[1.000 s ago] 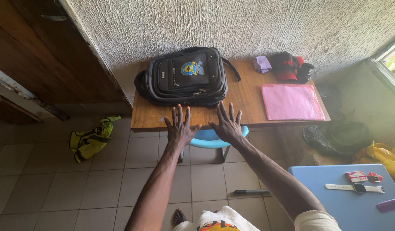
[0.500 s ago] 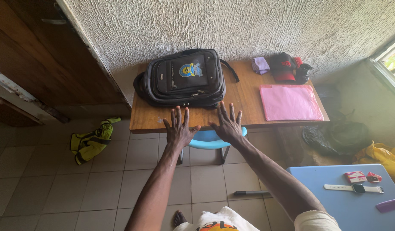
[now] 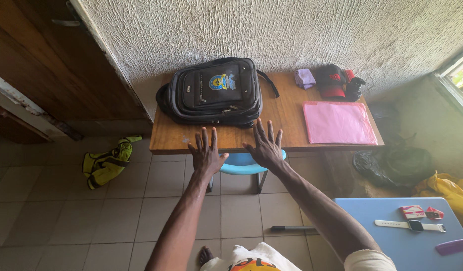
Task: The person packs a black backpack with daily essentials. They place keys, a small box, a red item, folded papers, and a white cloth into the front pocket of the backpack, moving between a wooden table and a blue side table.
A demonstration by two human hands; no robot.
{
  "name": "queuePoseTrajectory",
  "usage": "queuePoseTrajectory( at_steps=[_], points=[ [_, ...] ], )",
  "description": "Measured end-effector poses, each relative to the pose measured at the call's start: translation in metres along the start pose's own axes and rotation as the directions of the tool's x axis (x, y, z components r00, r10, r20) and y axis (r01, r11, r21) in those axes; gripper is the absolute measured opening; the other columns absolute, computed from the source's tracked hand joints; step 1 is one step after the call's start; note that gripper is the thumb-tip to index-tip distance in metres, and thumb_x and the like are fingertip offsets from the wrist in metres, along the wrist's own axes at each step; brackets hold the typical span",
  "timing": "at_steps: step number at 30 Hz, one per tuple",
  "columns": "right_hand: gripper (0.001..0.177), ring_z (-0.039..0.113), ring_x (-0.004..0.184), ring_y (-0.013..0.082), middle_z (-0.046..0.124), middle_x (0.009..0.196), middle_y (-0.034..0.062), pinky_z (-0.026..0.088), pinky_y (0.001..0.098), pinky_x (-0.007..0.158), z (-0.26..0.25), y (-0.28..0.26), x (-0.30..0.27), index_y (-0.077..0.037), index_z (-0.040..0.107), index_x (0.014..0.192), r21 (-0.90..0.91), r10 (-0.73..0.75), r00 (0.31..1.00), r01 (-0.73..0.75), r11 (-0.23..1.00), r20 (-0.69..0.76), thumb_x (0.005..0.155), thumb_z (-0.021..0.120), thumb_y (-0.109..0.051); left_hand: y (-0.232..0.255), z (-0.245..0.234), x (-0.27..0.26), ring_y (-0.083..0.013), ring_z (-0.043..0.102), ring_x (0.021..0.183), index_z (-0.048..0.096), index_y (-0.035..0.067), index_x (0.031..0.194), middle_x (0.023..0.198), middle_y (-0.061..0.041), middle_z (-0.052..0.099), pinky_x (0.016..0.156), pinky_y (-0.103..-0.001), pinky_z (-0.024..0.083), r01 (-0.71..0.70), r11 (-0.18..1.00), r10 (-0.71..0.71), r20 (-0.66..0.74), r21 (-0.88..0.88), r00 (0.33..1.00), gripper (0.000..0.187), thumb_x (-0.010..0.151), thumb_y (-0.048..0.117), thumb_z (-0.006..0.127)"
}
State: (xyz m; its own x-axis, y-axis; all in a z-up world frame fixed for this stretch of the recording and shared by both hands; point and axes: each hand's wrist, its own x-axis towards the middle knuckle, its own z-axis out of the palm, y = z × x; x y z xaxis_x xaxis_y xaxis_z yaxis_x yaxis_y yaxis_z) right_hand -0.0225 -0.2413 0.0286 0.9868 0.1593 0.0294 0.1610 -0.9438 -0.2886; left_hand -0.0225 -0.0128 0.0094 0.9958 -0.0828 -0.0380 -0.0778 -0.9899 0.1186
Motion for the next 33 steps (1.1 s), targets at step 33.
queuePoseTrajectory(
  at_steps=[33],
  points=[
    [0.09, -0.004, 0.158, 0.0364, 0.002, 0.173, 0.0054, 0.004, 0.072, 0.118, 0.048, 0.022, 0.142, -0.004, 0.026, 0.159, 0.086, -0.083, 0.996, 0.082, 0.993, 0.019, 0.098, 0.049, -0.065, -0.057, 0.061, 0.112, -0.0509, 0.02, 0.149, 0.018, 0.015, 0.162, 0.165, -0.024, 0.014, 0.109, -0.068, 0.037, 0.341, 0.834, -0.391, -0.028, -0.433, 0.92, 0.105, 0.08, 0.036, 0.08]
  ],
)
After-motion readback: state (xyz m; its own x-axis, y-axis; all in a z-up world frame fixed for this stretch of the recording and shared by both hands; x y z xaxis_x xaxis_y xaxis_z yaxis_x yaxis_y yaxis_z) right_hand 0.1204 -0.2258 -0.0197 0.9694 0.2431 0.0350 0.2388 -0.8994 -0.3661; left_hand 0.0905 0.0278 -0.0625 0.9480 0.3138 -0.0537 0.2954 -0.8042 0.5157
